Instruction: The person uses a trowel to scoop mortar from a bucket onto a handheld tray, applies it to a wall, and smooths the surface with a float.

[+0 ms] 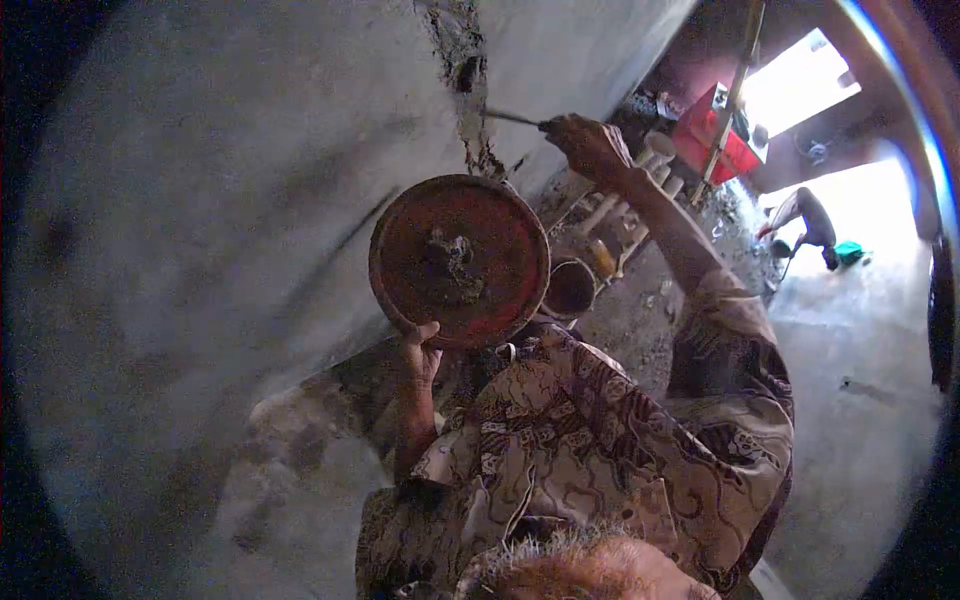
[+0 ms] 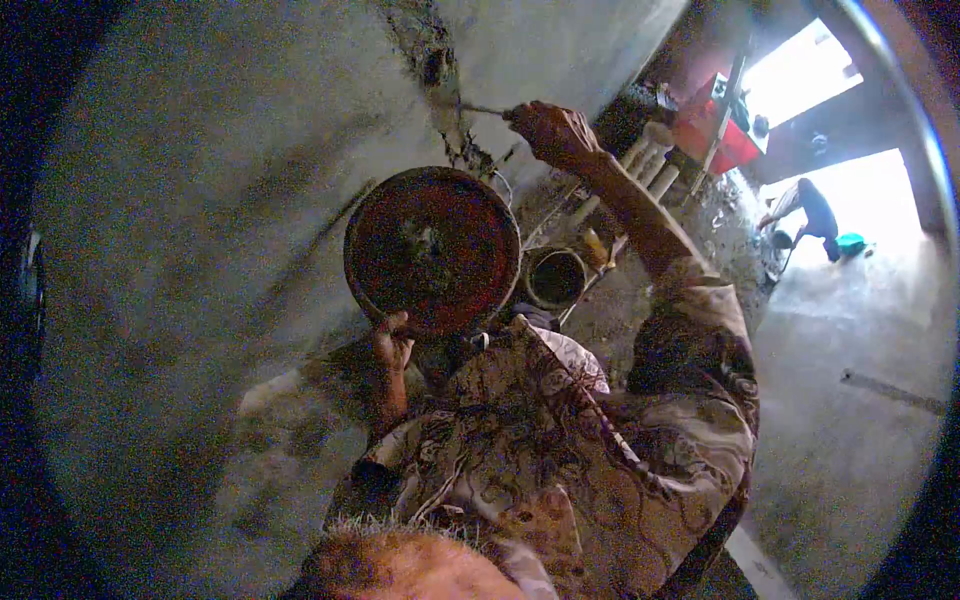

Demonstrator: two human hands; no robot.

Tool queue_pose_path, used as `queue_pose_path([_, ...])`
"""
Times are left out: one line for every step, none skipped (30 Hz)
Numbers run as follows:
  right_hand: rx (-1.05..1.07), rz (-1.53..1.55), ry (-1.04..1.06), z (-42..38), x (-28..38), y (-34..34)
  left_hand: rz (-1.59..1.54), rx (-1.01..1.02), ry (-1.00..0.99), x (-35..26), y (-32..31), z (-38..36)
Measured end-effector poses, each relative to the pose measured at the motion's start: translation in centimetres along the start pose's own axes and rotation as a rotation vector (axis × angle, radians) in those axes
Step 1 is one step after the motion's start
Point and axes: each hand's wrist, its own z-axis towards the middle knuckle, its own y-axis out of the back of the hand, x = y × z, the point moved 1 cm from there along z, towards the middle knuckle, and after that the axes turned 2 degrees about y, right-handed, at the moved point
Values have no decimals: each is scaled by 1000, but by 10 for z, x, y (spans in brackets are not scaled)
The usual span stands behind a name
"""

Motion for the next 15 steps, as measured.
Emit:
queue_pose_path([164, -166, 203, 3, -14, -10, -19, -1, -5, -2, -11, -2])
queue_pose_path([327, -332, 405, 9, -22, -17, 163, -145, 13, -6, -29, -9])
queue_pose_path([393, -318, 446, 18, -22, -21, 358, -290, 34, -13, -42, -14])
queue_pose_path([396, -319, 452, 30, -20, -27, 352, -293, 32, -17, -50, -15])
queue_pose_path([432, -365, 517, 44, -16, -35, 231, -309, 130, -17, -57, -15])
queue_pose_path([467, -411, 583, 59, -8, -42, 110, -324, 228, -15, -59, -15])
queue_pose_path([442, -440, 654, 74, 1, -47, 104, -326, 226, -9, -46, -10])
queue_pose_path([415, -469, 725, 92, 13, -51, 82, -308, 230, 1, -22, -2])
queue_pose_path([384, -480, 674, 111, 24, -53, 61, -290, 234, 4, -17, 1])
queue_pose_path([352, -491, 622, 128, 34, -51, 55, -291, 232, 8, -12, 2])
queue_pose_path([351, -594, 686, 142, 49, -37, 222, -183, 96, 6, -18, 1])
queue_pose_path([349, -696, 749, 156, 65, -20, 388, -74, -41, 3, -25, 0])
queue_pose_path([336, -726, 823, 167, 72, -7, 382, -79, -44, -1, -31, -1])
queue_pose_path([338, -724, 832, 175, 84, 2, 225, -165, 37, -4, -37, -2])
queue_pose_path([320, -682, 833, 180, 99, 13, 70, -237, 119, -7, -39, 0])
